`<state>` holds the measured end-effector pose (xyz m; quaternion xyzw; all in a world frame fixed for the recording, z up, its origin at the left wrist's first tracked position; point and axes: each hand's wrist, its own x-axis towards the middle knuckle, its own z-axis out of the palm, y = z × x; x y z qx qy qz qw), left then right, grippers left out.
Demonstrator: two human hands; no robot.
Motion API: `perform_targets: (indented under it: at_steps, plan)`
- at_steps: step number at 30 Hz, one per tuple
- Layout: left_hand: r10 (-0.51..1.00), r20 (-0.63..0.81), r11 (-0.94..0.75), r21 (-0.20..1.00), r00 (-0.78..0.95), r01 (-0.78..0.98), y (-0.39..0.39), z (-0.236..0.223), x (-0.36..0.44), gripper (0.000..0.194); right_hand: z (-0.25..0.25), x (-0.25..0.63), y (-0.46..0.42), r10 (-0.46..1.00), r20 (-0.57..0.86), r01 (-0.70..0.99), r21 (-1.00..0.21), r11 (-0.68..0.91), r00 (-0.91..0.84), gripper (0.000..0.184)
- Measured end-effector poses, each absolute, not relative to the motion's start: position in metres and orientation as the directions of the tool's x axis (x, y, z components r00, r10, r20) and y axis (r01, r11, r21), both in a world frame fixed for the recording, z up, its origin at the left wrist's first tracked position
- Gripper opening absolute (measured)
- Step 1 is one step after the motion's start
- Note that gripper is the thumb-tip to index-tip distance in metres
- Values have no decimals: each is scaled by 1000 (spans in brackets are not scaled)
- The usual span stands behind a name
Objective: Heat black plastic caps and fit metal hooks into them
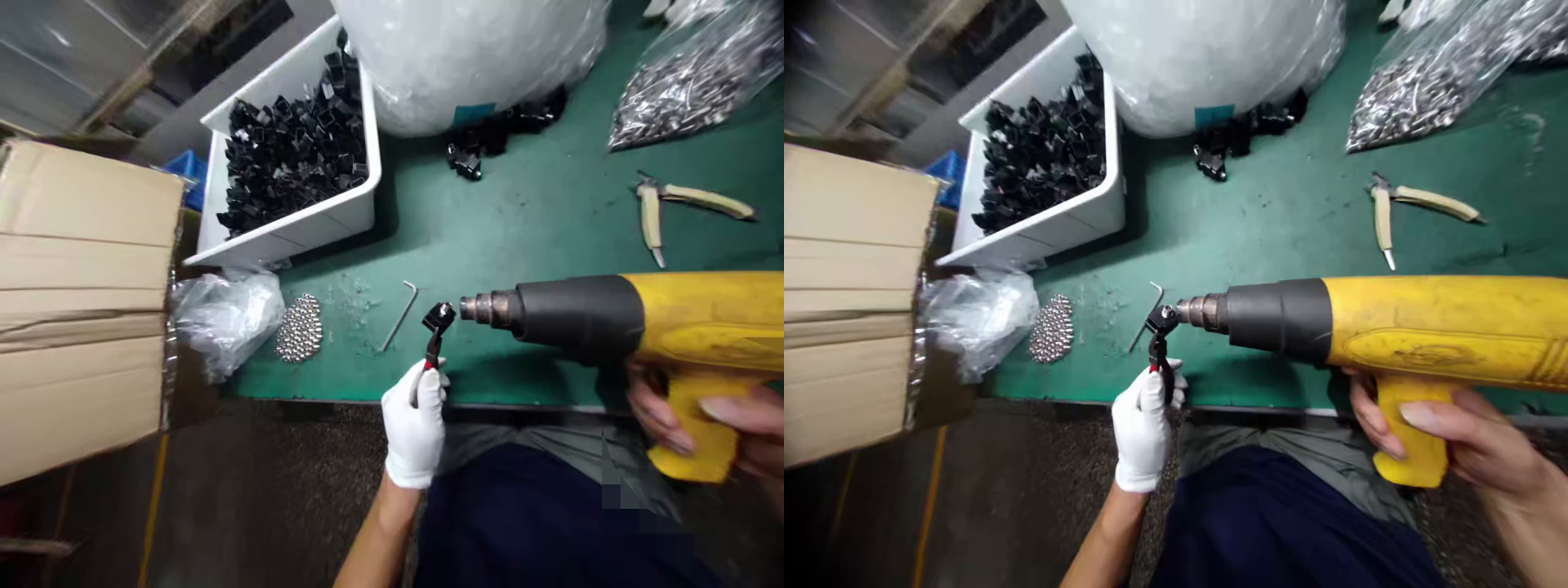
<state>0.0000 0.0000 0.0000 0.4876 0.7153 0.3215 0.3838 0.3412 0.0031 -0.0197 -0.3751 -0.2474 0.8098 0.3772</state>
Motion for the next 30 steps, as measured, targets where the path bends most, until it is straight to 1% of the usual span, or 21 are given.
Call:
perform_targets:
  at_steps: [6,11,13,16,21,26,28,30]
  plan:
    - [947,-237,315,827,-219,466,0,1,1,37,-28,349,3,768,-386,-396,-687,-609,-511,38]
    - [949,-229,307,822,-215,480,1,2,1,37,-32,353,2,762,-364,-385,-698,-604,-536,41]
    - [950,-227,305,822,-215,481,1,2,1,37,-32,353,1,761,-370,-384,-696,-607,-533,42]
    - [951,-225,303,822,-214,483,1,2,1,37,-30,349,0,783,-402,-410,-685,-601,-475,41]
    - [954,-212,292,820,-213,492,1,2,1,36,-27,345,-2,782,-426,-429,-665,-611,-454,41]
    - [955,-209,288,818,-210,497,2,3,1,36,-24,341,-2,801,-443,-442,-672,-594,-403,39]
    - [954,-211,290,820,-211,493,2,2,1,35,-24,342,-1,799,-444,-436,-674,-596,-405,38]
    - [954,-213,293,824,-213,486,1,2,1,36,-26,345,-1,789,-421,-425,-676,-602,-447,38]
